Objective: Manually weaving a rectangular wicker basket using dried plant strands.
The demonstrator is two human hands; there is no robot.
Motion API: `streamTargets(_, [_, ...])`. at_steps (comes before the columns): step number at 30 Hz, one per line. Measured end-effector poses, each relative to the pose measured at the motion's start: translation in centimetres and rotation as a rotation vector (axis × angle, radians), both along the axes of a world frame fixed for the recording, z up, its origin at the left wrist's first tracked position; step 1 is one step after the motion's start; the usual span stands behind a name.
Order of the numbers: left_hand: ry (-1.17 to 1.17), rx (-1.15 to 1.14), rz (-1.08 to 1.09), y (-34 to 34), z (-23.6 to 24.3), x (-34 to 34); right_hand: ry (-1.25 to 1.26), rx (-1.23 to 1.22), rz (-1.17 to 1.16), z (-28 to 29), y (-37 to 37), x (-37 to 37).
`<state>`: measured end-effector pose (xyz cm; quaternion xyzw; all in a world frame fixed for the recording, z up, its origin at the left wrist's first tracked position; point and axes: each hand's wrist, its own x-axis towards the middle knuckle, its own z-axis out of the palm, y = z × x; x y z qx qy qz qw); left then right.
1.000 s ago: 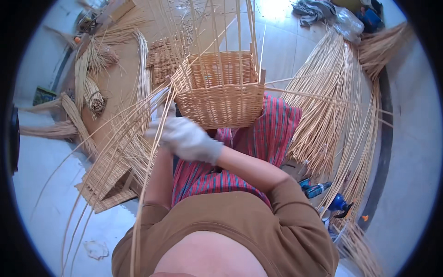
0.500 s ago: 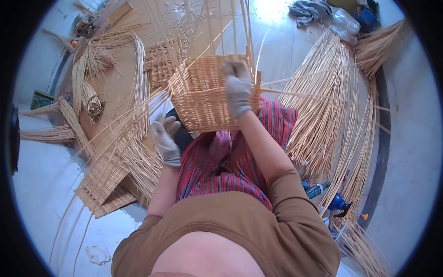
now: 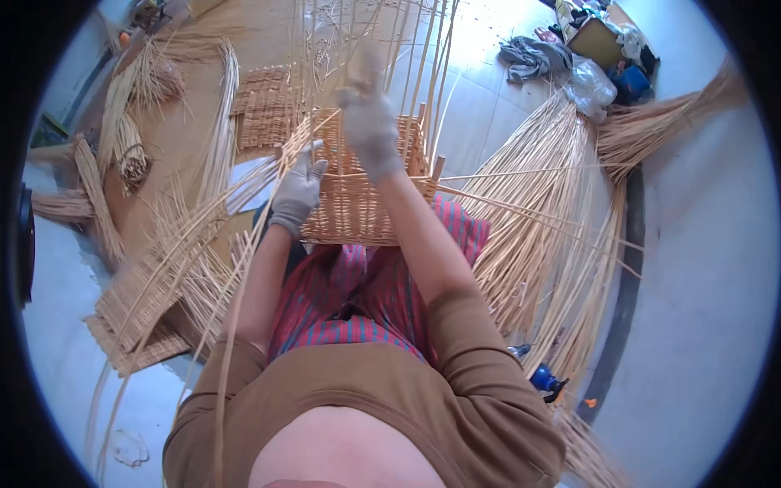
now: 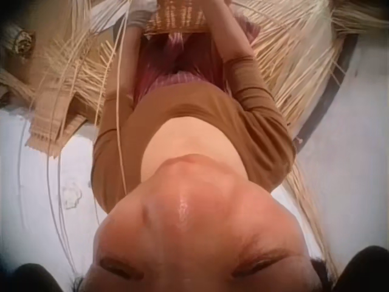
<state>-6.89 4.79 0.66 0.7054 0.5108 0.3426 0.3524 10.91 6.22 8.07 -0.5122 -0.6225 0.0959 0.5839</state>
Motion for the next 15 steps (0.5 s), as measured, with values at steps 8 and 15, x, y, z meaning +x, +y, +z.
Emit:
streamTargets(8, [0.233,0.670,-0.032,-4.9,1.3,3.7,0.348,-0.236,-0.229,-8.8,-10.3,6.5])
streamTargets(15, [0.650,0.392,-0.065,-6.1,-0.7,8.1,0.416,-0.044,-0.049,-1.2,-6.5,9.0])
